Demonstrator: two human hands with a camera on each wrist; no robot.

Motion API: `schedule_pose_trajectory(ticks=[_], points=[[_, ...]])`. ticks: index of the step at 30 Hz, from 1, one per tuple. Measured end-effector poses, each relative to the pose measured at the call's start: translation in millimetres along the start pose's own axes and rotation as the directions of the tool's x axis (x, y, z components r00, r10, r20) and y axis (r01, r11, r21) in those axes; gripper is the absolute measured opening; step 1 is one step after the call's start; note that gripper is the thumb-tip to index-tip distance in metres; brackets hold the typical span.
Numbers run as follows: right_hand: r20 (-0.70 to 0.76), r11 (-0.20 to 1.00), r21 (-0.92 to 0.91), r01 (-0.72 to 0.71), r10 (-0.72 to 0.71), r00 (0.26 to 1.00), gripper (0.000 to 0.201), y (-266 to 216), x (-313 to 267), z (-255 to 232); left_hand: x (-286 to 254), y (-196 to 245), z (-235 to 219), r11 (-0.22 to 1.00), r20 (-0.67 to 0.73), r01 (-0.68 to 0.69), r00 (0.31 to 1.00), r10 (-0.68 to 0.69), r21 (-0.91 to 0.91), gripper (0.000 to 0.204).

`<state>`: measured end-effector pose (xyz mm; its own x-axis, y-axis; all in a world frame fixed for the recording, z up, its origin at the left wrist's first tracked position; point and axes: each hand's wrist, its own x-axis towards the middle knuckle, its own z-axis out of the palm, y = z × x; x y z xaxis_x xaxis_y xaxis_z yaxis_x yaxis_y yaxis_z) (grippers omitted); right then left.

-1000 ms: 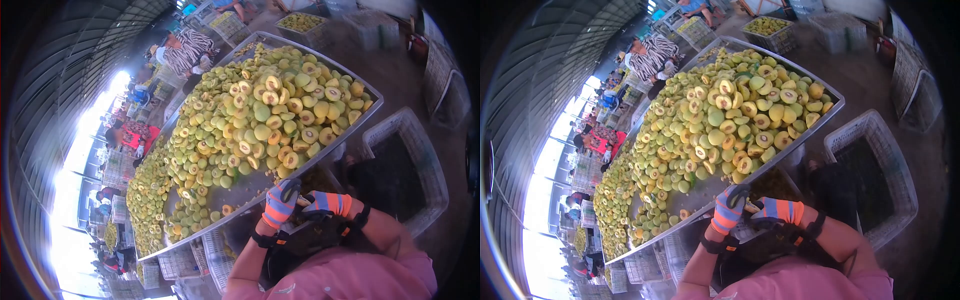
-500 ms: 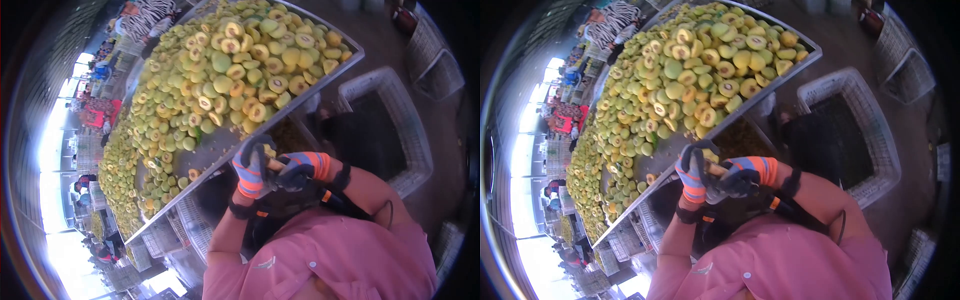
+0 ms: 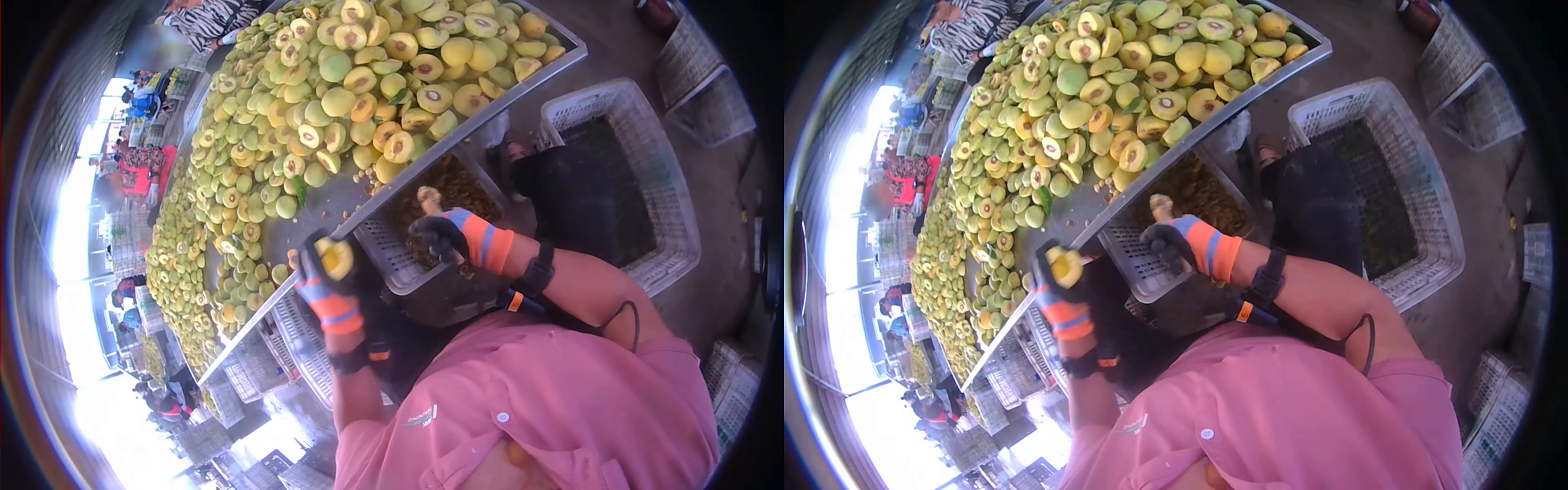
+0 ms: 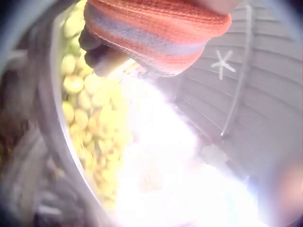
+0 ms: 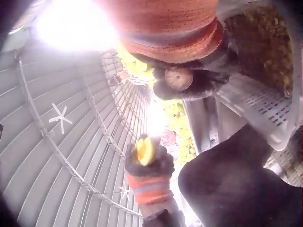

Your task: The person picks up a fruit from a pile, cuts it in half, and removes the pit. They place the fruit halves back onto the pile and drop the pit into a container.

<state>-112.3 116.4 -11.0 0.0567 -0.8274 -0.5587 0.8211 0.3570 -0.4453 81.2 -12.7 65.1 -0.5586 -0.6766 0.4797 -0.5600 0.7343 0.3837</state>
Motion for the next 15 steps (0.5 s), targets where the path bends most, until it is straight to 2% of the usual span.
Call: schedule_pose_trajectory(ticks=[1, 2, 3, 4, 5, 6, 8, 10, 11, 13, 14, 15], points=[[-0.002, 0.997, 0.074, -0.011, 0.011, 1.000, 0.020, 6.5, 8.0, -5.0, -3.2, -21.5, -16.5, 0.998, -0.012, 0.027, 1.000, -0.026, 0.063, 0.042], [-0.005, 0.989, 0.149, -0.015, 0.016, 1.000, 0.019, 12.2, 16.5, -11.3, -8.8, -65.8, -31.6, 0.947, -0.041, 0.280, 0.956, -0.290, -0.158, 0.042], [-0.008, 0.976, 0.218, -0.016, 0.019, 1.000, 0.018, 12.4, 20.4, -15.6, -13.3, -97.9, -39.7, 0.786, -0.010, 0.494, 0.844, -0.536, -0.372, 0.043], [0.006, 0.964, 0.264, -0.020, 0.019, 1.000, 0.018, 10.8, 20.7, -12.5, -9.6, -81.5, -48.9, 0.864, -0.074, 0.503, 0.861, -0.503, -0.020, 0.044], [-0.006, 0.960, 0.281, -0.009, 0.011, 1.000, 0.018, 7.3, 21.0, -11.1, -8.6, -63.4, -62.2, 0.816, -0.130, 0.470, 0.881, -0.454, 0.338, 0.045], [-0.014, 0.954, 0.300, -0.006, 0.010, 1.000, 0.018, 5.8, 20.9, -7.7, -8.8, -49.8, -70.3, 0.642, -0.165, 0.399, 0.904, -0.393, 0.655, 0.045], [0.013, 0.944, 0.328, 0.019, -0.024, 1.000, 0.019, 6.4, 23.5, -0.5, -3.4, -45.6, -64.3, 0.782, -0.096, 0.309, 0.947, -0.307, 0.541, 0.046], [0.066, 0.939, 0.337, 0.075, -0.103, 0.993, 0.020, 3.8, 29.0, -1.6, 10.7, -36.7, -32.8, 0.902, -0.055, 0.219, 0.975, -0.214, 0.372, 0.046], [0.088, 0.935, 0.339, 0.106, -0.144, 0.986, 0.020, 1.0, 29.6, -3.0, 21.4, -30.9, -11.2, 0.979, 0.050, 0.146, 0.987, -0.155, 0.140, 0.045], [0.067, 0.968, 0.238, 0.076, -0.094, 0.993, 0.019, -18.2, 17.3, 6.0, 45.1, 9.6, 34.3, 0.977, 0.144, 0.200, 0.972, -0.188, -0.079, 0.040], [0.054, 0.980, 0.190, 0.062, -0.074, 0.996, 0.019, -26.2, 12.7, 9.0, 55.1, 6.3, 61.9, 0.986, 0.197, 0.165, 0.968, -0.158, -0.017, 0.041], [0.136, 0.974, 0.225, -0.004, -0.028, 0.990, 0.020, -26.0, 15.8, 3.1, 71.3, 27.1, 76.9, 0.991, 0.240, 0.133, 0.962, -0.132, 0.012, 0.042]])
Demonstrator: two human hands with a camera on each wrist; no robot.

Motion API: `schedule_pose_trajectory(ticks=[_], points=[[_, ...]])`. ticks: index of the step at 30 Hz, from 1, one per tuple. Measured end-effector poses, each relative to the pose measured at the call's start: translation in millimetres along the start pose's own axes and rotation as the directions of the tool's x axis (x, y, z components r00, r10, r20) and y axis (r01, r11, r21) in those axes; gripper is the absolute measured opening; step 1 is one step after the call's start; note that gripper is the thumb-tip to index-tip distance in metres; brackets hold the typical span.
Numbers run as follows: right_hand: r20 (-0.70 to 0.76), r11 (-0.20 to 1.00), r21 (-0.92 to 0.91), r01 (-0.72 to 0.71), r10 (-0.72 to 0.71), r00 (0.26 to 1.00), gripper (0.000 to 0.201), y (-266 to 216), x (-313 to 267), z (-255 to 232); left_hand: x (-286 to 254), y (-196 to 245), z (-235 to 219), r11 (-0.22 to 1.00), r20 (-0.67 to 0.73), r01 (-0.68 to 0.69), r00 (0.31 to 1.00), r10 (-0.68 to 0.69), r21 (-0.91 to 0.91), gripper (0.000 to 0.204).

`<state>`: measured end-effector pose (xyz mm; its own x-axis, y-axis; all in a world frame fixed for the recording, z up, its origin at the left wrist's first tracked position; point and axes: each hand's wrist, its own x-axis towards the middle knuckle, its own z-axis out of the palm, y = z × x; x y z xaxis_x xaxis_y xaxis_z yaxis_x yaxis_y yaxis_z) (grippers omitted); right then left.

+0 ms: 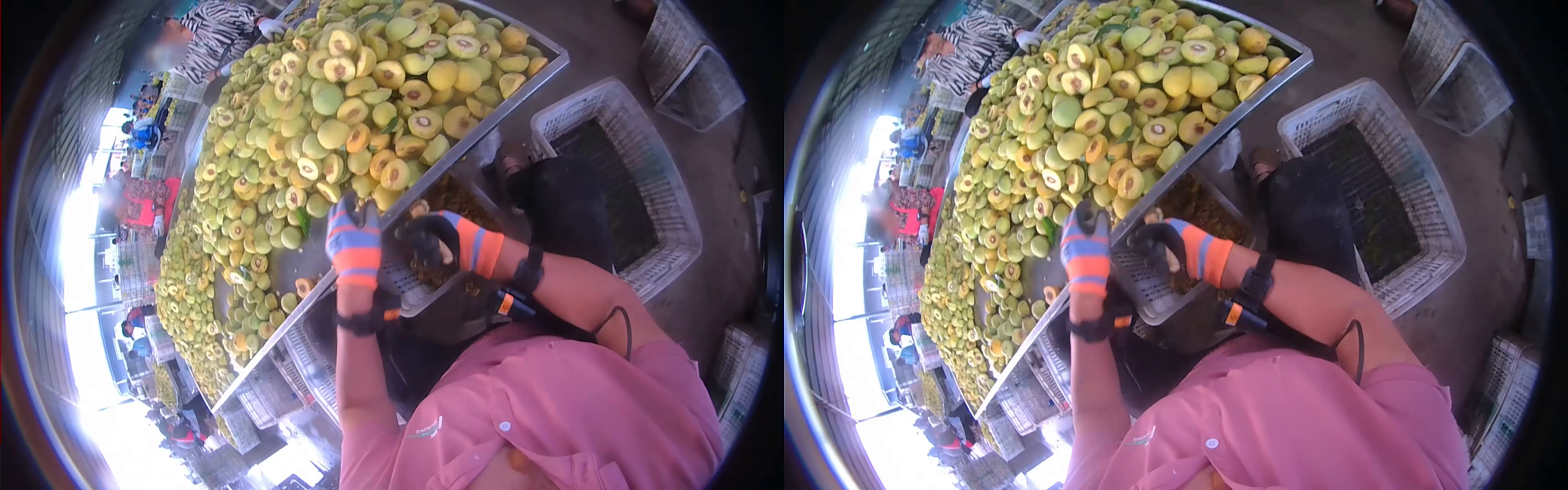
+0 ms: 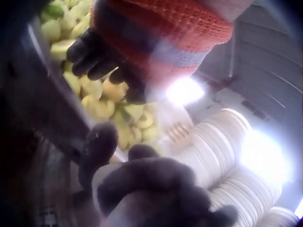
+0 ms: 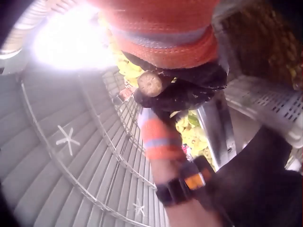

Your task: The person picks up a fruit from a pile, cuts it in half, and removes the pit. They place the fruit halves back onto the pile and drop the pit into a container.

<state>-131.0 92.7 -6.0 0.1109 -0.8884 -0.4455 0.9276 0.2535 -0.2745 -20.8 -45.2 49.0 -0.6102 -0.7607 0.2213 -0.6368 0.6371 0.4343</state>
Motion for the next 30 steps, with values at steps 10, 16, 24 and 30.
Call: schedule_pose_trajectory(ticks=[10, 16, 24, 30], points=[[-0.108, 0.837, -0.507, 0.207, -0.300, 0.948, 0.033, 5.1, -17.8, -10.2, 57.1, -0.2, 62.6, 0.985, 0.244, -0.164, 0.959, 0.146, 0.056, 0.057], [-0.085, 0.634, -0.652, 0.416, -0.607, 0.790, 0.025, 17.7, 4.0, -26.5, 28.4, 5.3, 60.5, 0.733, 0.004, -0.005, 1.000, 0.009, -0.680, 0.037], [-0.030, 0.664, -0.441, 0.604, -0.683, 0.730, 0.024, -2.1, -6.6, -1.4, -22.5, 23.0, 31.4, 0.463, 0.219, 0.286, 0.956, -0.194, -0.839, 0.023], [0.179, 0.454, -0.666, 0.592, -0.673, 0.717, 0.027, 0.4, -11.4, 2.5, -22.7, 3.4, 14.2, 0.801, 0.017, -0.519, 0.836, 0.548, -0.297, 0.036]])
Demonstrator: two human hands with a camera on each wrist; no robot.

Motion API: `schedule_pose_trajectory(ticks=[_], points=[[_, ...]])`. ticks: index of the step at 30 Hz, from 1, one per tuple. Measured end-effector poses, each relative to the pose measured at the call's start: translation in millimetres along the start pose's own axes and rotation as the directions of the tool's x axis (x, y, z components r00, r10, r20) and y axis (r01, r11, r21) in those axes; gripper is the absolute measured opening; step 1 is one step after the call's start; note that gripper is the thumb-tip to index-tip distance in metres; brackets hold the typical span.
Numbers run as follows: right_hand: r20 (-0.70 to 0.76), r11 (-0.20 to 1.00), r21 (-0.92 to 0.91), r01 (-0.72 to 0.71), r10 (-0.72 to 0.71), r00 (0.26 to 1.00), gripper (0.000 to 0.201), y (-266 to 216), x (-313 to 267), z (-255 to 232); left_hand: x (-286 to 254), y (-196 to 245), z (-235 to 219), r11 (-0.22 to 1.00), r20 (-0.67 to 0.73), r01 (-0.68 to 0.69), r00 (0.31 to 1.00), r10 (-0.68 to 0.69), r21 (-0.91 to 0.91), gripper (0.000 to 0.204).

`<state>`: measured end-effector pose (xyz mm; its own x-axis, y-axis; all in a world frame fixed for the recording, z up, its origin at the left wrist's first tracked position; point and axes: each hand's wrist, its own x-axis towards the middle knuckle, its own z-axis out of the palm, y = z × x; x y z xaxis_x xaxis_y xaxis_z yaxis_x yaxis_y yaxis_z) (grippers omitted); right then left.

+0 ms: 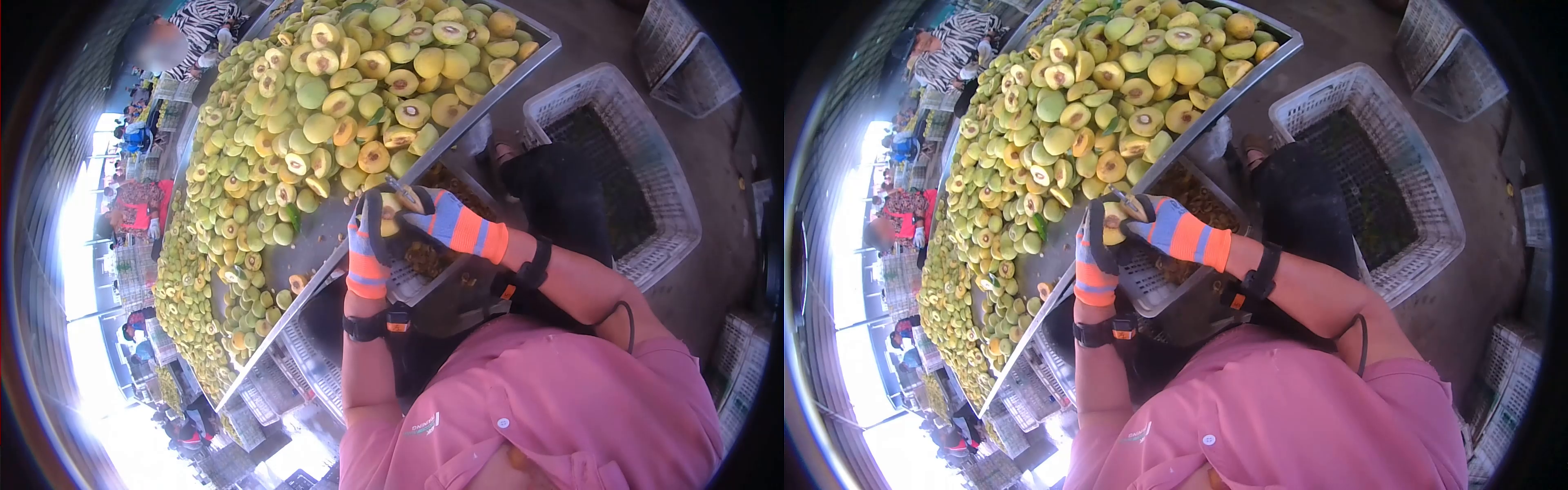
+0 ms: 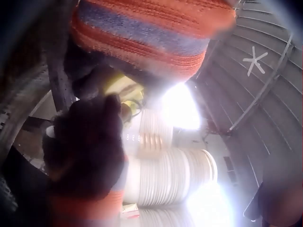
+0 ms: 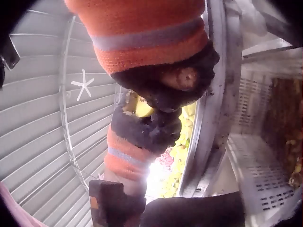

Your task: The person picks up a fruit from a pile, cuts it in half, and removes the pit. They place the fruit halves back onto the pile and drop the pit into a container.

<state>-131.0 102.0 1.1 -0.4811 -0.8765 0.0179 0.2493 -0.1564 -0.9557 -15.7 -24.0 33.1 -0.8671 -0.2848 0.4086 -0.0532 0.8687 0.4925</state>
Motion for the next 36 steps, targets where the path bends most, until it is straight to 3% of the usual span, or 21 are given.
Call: schedule_pose_trajectory(ticks=[2, 4, 5, 6, 8, 10, 11, 13, 14, 16, 18, 19, 21, 24, 26, 30, 32, 34, 36], points=[[-0.017, 0.969, -0.235, 0.074, -0.080, 0.997, 0.029, 1.1, 0.9, -3.4, 7.7, 13.0, 1.7, 0.979, 0.006, 0.135, 0.991, -0.136, -0.150, 0.033], [-0.034, 0.964, -0.260, 0.064, -0.076, 0.997, 0.031, 7.2, -0.8, -2.6, -3.1, 3.5, 12.3, 0.759, -0.021, 0.381, 0.888, -0.460, -0.528, 0.033], [-0.040, 0.961, -0.271, 0.060, -0.073, 0.996, 0.032, 10.7, -1.8, -1.5, -8.5, -1.4, 15.8, 0.642, -0.012, 0.424, 0.829, -0.559, -0.640, 0.035], [-0.017, 0.958, -0.283, 0.046, -0.053, 0.998, 0.032, 8.7, -4.0, 0.6, -9.3, -0.3, 16.6, 0.509, -0.002, 0.435, 0.759, -0.651, -0.743, 0.038], [0.029, 0.950, -0.312, 0.018, -0.009, 1.000, 0.032, 5.3, -11.2, 4.4, -8.9, 2.5, 17.8, 0.371, -0.019, 0.387, 0.671, -0.741, -0.844, 0.045], [0.069, 0.961, -0.274, -0.024, 0.045, 0.997, 0.031, 2.6, -14.0, 6.2, -14.5, -7.9, 22.9, 0.268, -0.030, 0.333, 0.576, -0.817, -0.904, 0.043], [0.086, 0.966, -0.256, -0.045, 0.069, 0.994, 0.031, 1.9, -14.2, 6.2, -17.0, -13.6, 26.5, 0.277, -0.056, 0.311, 0.567, -0.822, -0.909, 0.041], [0.094, 0.966, -0.253, -0.058, 0.084, 0.992, 0.031, 2.3, -12.4, 5.0, -15.0, -13.8, 28.2, 0.679, -0.315, 0.311, 0.707, -0.633, -0.665, 0.036], [0.100, 0.966, -0.251, -0.065, 0.093, 0.991, 0.031, 2.7, -12.1, 5.0, -15.4, -12.8, 28.9, 0.930, -0.426, 0.239, 0.837, -0.343, -0.279, 0.033], [0.085, 0.969, -0.217, -0.116, 0.137, 0.987, 0.030, 8.2, -11.4, 6.1, -13.8, -7.7, 28.2, 0.984, -0.367, 0.105, 0.929, -0.046, 0.142, 0.031], [0.086, 0.965, -0.188, -0.184, 0.203, 0.975, 0.031, 7.7, -11.7, 5.9, -11.6, -3.3, 28.6, 0.984, -0.320, 0.142, 0.942, -0.100, 0.111, 0.032], [0.095, 0.958, -0.176, -0.227, 0.246, 0.964, 0.031, 4.3, -12.8, 5.2, -11.9, -1.6, 31.4, 0.960, -0.336, 0.234, 0.901, -0.274, -0.155, 0.031], [0.105, 0.956, -0.153, -0.250, 0.267, 0.958, 0.032, 4.2, -14.2, 6.0, -12.5, 1.8, 38.4, 0.694, -0.227, 0.340, 0.776, -0.588, -0.635, 0.029], [0.116, 0.962, -0.108, -0.251, 0.263, 0.958, 0.032, 12.9, -15.3, 8.5, -16.8, -4.1, 47.9, 0.528, -0.193, 0.261, 0.730, -0.656, -0.808, 0.027], [0.139, 0.940, -0.060, -0.336, 0.341, 0.930, 0.032, 15.9, -14.7, 8.6, -20.8, -2.1, 52.3, 0.574, -0.239, 0.230, 0.742, -0.626, -0.786, 0.028], [0.119, 0.957, -0.094, -0.274, 0.284, 0.951, 0.030, 24.8, -14.6, 9.4, -23.2, -3.5, 49.9, 0.580, -0.183, 0.226, 0.807, -0.562, -0.783, 0.032], [0.124, 0.961, -0.181, -0.207, 0.231, 0.965, 0.029, 29.2, -13.4, 4.6, -24.6, 8.6, 43.6, 0.791, -0.249, 0.243, 0.862, -0.442, -0.561, 0.036], [0.107, 0.926, -0.282, -0.251, 0.291, 0.951, 0.029, 27.4, -12.6, 0.7, -27.1, 8.7, 40.3, 0.759, -0.140, 0.323, 0.869, -0.474, -0.565, 0.037], [0.125, 0.889, -0.404, -0.215, 0.287, 0.950, 0.029, 20.0, -15.3, 0.9, -37.7, -15.9, 30.0, 0.463, 0.142, 0.484, 0.789, -0.597, -0.742, 0.035]])
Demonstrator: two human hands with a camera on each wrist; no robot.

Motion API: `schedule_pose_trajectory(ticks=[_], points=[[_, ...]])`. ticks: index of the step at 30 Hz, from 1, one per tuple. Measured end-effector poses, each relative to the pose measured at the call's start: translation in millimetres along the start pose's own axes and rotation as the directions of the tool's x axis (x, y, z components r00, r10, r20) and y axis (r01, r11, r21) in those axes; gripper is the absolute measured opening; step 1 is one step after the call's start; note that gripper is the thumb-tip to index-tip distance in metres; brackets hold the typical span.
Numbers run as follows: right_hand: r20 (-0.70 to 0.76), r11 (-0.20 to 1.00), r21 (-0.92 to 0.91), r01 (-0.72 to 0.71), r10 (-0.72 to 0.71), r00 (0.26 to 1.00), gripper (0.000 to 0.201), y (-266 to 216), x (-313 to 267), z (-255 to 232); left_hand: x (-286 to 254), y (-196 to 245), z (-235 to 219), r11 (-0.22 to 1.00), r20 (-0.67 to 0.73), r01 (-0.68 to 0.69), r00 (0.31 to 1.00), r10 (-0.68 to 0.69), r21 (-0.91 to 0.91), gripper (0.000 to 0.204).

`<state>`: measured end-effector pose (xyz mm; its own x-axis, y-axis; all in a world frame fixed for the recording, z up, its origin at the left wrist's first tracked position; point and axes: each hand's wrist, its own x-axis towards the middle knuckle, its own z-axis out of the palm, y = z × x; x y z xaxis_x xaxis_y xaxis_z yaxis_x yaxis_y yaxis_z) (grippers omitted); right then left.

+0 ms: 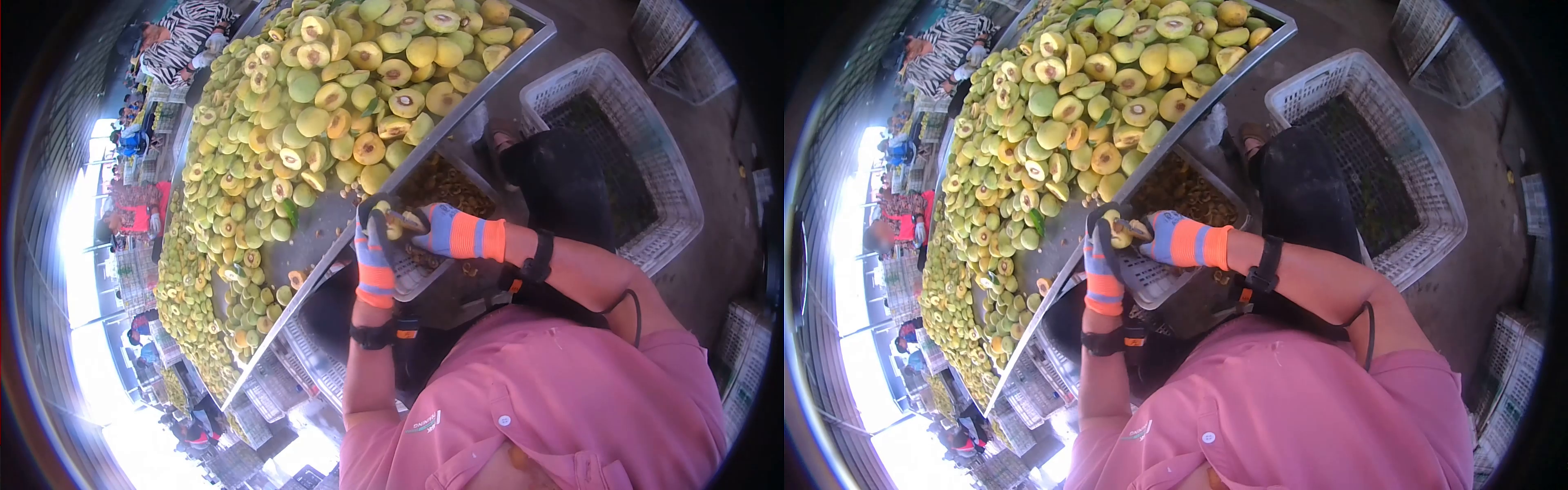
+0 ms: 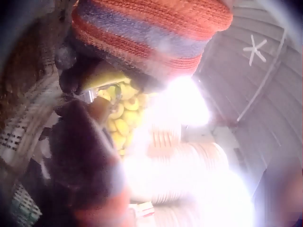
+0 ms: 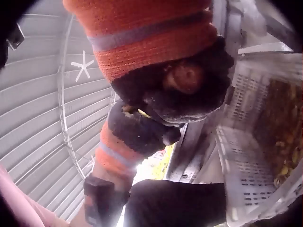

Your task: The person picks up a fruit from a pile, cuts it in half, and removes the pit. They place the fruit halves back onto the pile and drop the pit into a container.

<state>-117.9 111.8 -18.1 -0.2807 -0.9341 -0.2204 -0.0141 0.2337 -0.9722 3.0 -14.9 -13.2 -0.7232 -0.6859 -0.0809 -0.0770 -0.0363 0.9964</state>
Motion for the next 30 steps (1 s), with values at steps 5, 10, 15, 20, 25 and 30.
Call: schedule_pose_trajectory(ticks=[5, 10, 15, 20, 25, 30], points=[[0.048, 0.964, -0.264, 0.018, -0.006, 0.999, 0.031, -13.1, -5.7, 1.2, -9.5, 11.2, -4.1, 0.999, -0.135, 0.025, 0.991, -0.019, 0.041, 0.033], [-0.042, 0.963, -0.226, 0.148, -0.162, 0.986, 0.030, 8.6, 1.2, 12.9, 3.5, -24.1, 7.8, 0.940, -0.344, 0.020, 0.928, -0.145, -0.342, 0.027], [-0.026, 0.983, 0.108, 0.146, -0.144, 0.989, 0.029, -3.5, -1.0, 13.9, 1.2, -0.3, 38.7, 0.989, -0.361, -0.060, 0.933, 0.007, -0.138, 0.020], [0.141, 0.991, 0.131, 0.012, -0.030, 0.990, 0.023, -14.4, -13.2, 1.2, -6.9, 13.2, 43.2, 0.992, -0.255, -0.100, 0.960, 0.116, 0.076, 0.022], [0.389, 0.977, 0.173, 0.127, -0.187, 0.902, 0.025, -11.9, -15.1, -27.9, -9.8, 69.8, 24.8, 0.747, 0.199, -0.442, 0.896, 0.398, 0.497, 0.017], [0.645, 0.929, 0.343, -0.138, -0.126, 0.754, 0.025, -30.0, -33.3, -42.5, -24.3, 106.7, 17.4, 0.658, 0.496, -0.551, 0.816, 0.297, 0.513, 0.022]])
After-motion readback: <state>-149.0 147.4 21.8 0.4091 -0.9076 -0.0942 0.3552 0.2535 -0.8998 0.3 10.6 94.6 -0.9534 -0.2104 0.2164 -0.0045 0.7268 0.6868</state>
